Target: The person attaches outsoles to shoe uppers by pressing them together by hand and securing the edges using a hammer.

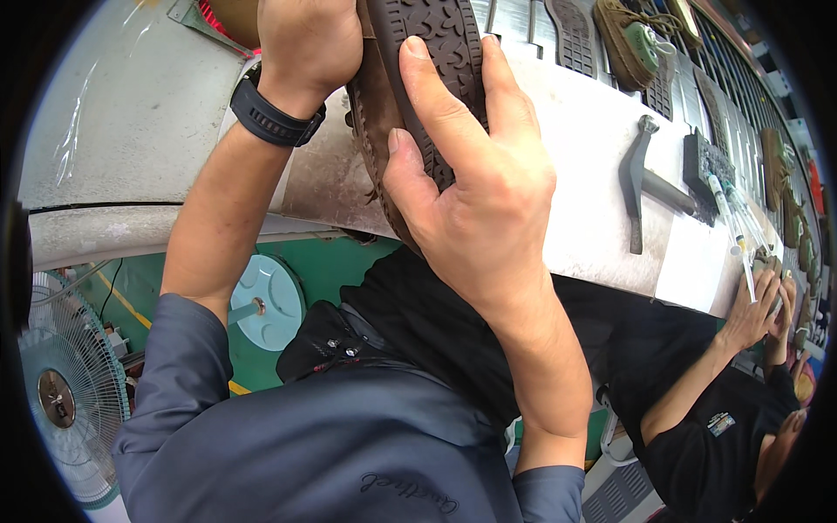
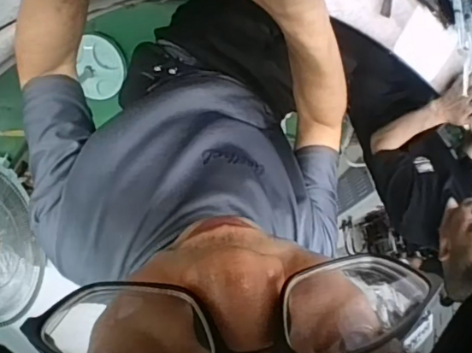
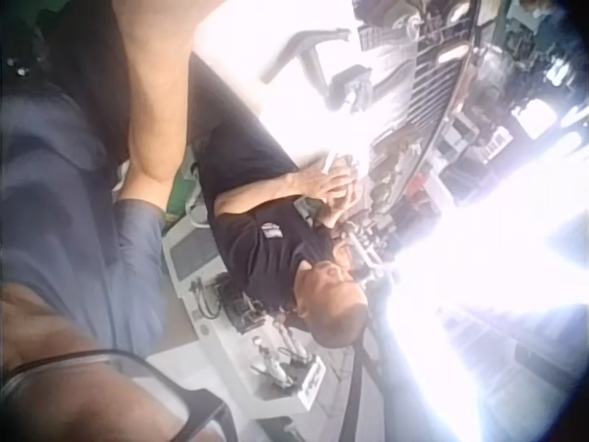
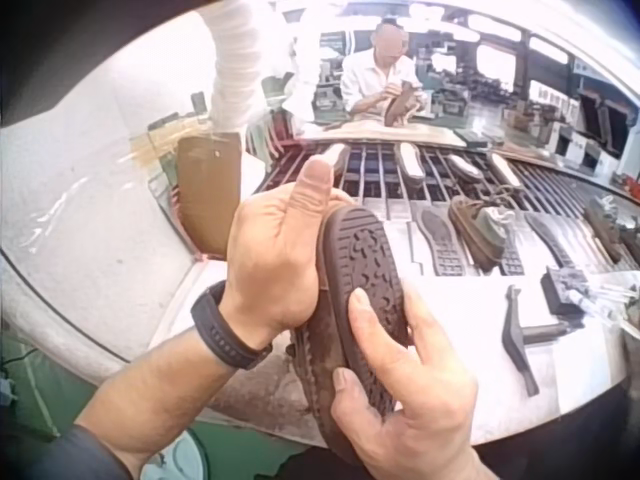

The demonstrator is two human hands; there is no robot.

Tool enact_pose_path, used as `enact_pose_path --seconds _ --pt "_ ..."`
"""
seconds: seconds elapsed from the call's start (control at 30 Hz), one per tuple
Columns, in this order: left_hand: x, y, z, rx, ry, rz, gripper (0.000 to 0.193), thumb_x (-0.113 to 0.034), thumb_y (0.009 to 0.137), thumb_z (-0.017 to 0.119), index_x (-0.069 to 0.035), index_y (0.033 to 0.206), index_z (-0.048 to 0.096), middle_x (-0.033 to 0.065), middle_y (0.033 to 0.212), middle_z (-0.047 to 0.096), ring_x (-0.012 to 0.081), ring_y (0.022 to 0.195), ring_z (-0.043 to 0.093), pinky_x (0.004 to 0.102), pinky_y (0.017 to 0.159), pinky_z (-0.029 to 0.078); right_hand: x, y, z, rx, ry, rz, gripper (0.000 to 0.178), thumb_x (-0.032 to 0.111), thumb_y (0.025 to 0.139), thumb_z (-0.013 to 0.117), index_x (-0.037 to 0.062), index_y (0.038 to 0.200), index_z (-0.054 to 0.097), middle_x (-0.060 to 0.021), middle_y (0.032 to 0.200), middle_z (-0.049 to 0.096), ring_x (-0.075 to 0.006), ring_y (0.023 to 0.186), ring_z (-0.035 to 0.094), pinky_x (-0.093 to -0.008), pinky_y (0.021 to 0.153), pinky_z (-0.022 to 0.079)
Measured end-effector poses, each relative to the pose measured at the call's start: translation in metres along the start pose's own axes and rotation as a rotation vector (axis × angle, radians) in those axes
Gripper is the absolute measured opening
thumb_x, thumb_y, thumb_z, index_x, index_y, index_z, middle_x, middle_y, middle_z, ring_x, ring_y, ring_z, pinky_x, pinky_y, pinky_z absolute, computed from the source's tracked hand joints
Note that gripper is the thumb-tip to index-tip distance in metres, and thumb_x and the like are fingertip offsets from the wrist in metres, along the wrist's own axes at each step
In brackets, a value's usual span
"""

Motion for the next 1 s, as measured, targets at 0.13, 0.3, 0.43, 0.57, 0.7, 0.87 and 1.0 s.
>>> enact_pose_path --seconds 0.13,0.3,0.43,0.57,0.7,0.87,1.0 --pt "0.002 -0.002 -0.004 -0.057 0.031 -0.056 0.062 -0.044 0.114 0.050 0.004 0.083 0.076 0.0040 0.069 0.070 0.0101 0.062 0.059 0.0268 0.058 0.047 0.002 0.002 0.001 0.038 -0.054 -0.005 0.054 0.000 0.083 0.074 -0.0013 0.137 0.069 -0.0204 0.135 0.072 -0.0415 0.137 0.060 -0.0443 0.114 0.046" --pt "0.019 -0.007 -0.008 0.139 0.122 0.027 0.054 -0.046 0.112 0.055 0.004 0.103 0.072 0.0044 0.086 0.069 0.0100 0.082 0.061 0.0270 0.071 0.049 -0.012 -0.012 0.002 0.082 0.132 0.062 0.061 0.005 0.086 0.078 -0.0003 0.145 0.063 -0.0166 0.145 0.066 -0.0323 0.139 0.058 -0.0405 0.116 0.043" --pt "0.028 -0.025 -0.007 0.022 0.171 0.015 0.050 -0.045 0.105 0.068 0.004 0.116 0.068 0.0003 0.086 0.063 0.0083 0.082 0.056 0.0266 0.073 0.048 -0.024 -0.032 0.003 0.189 0.275 0.244 0.068 0.007 0.087 0.082 -0.0002 0.150 0.058 -0.0134 0.156 0.057 -0.0232 0.142 0.054 -0.0368 0.116 0.041" --pt "0.039 -0.035 -0.008 0.036 0.107 -0.131 0.049 -0.043 0.103 0.072 0.004 0.117 0.067 -0.0016 0.084 0.062 0.0072 0.079 0.054 0.0243 0.072 0.047 -0.030 -0.035 0.009 0.068 0.336 0.237 0.063 0.012 0.079 0.087 0.0025 0.138 0.069 -0.0182 0.138 0.070 -0.0421 0.136 0.060 -0.0468 0.114 0.046" --pt "0.042 -0.036 -0.010 0.007 0.088 -0.097 0.047 -0.041 0.102 0.073 0.004 0.116 0.067 -0.0020 0.083 0.062 0.0065 0.078 0.054 0.0231 0.070 0.047 -0.026 -0.035 0.010 -0.007 0.288 0.151 0.056 0.009 0.078 0.086 0.0038 0.132 0.073 -0.0241 0.131 0.072 -0.0414 0.133 0.062 -0.0451 0.110 0.050" --pt "0.039 -0.038 -0.013 -0.009 0.137 -0.097 0.046 -0.041 0.102 0.073 0.004 0.114 0.068 -0.0004 0.083 0.064 0.0074 0.078 0.056 0.0245 0.070 0.048 -0.018 -0.033 0.009 -0.005 0.220 0.071 0.054 0.007 0.075 0.086 0.0046 0.128 0.076 -0.0314 0.128 0.070 -0.0423 0.130 0.064 -0.0430 0.104 0.054" --pt "0.040 -0.040 -0.013 -0.042 0.136 -0.107 0.044 -0.039 0.103 0.073 0.004 0.113 0.068 0.0013 0.083 0.067 0.0085 0.078 0.057 0.0259 0.070 0.049 -0.016 -0.032 0.009 0.015 0.149 0.052 0.056 0.005 0.074 0.086 0.0073 0.128 0.077 -0.0320 0.130 0.068 -0.0434 0.127 0.065 -0.0424 0.102 0.055"
Point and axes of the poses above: each hand's wrist, its own y-axis towards the middle knuckle, its own z-axis out of the palm, x = y × z, the point moved 5 cm from there along y, towards the middle knuckle
